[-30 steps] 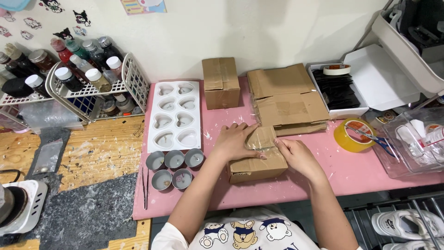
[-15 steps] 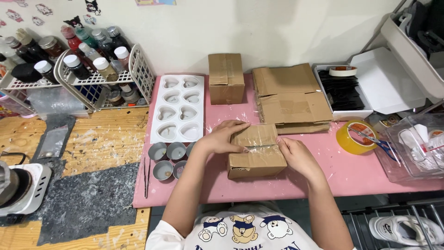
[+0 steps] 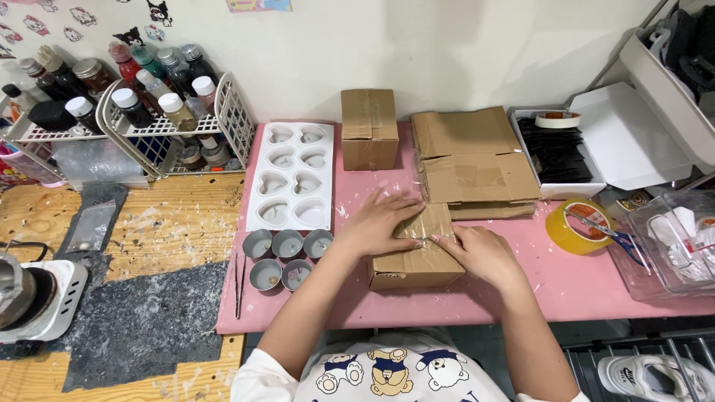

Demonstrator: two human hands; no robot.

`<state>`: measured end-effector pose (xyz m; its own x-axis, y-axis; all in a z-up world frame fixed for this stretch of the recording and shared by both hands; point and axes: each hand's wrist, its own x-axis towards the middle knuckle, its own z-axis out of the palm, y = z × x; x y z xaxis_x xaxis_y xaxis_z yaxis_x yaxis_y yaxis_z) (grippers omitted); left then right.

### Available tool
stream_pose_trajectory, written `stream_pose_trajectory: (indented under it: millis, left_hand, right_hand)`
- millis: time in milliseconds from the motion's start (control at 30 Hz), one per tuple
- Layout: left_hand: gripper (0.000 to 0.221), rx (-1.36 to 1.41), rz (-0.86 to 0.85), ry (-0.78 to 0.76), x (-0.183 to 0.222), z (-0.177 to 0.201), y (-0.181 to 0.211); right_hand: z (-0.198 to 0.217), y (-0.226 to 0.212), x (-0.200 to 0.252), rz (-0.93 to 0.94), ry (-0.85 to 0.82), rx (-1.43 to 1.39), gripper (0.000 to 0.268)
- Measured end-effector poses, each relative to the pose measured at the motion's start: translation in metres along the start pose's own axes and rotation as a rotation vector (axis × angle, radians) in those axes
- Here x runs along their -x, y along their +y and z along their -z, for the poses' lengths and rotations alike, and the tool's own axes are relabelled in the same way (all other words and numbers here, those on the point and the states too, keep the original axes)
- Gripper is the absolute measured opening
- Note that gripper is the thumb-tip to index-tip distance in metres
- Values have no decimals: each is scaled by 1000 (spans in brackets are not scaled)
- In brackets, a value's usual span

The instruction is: Packing small candle containers into cardboard boxes and sealing them with tape.

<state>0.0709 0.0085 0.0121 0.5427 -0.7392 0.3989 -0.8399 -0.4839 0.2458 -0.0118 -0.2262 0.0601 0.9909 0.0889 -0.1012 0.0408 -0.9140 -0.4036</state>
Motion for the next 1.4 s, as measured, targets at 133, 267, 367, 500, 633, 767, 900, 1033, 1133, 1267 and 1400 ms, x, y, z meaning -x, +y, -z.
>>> stream_pose_trajectory:
  millis: [133, 267, 367, 500, 633, 767, 900, 1033, 1133, 1267, 1400]
  left_hand:
    - [85, 210, 71, -132, -11, 12, 4]
    - [85, 189, 149, -195, -13, 21, 14]
    - [86, 142, 158, -185, -7, 20, 16]
    - [87, 30, 203, -142, 1, 13, 17]
    - [98, 31, 209, -135, 3, 32, 20]
    - [94, 183, 372, -77, 17, 18, 11]
    - [110, 419, 440, 146, 42, 21, 15]
    - [117, 587, 571, 105, 64, 17, 34]
    - [107, 650, 533, 150, 74, -1, 37]
    - [76, 726, 568, 169, 73, 3, 41]
    - [44, 544, 686, 196, 64, 13, 39]
  right_hand:
    - [4, 4, -5, -45, -46, 40, 51]
    - [0, 25, -11, -5, -206, -254, 46]
    - [-13, 44, -14, 57, -245, -442, 44]
    - [-32, 55, -12, 180, -70, -463, 41]
    - [-49, 63, -12, -7, -163, -706, 43]
    - [-57, 71, -9, -95, -120, -821, 39]
    - [5, 13, -2, 113, 320, -310, 51]
    - [10, -1, -35, 721, 597, 46, 50]
    - [-8, 9, -66, 659, 217, -221, 33]
    - [-7, 5, -75, 410, 41, -338, 31]
    - [-11, 1, -75, 131, -1, -397, 29]
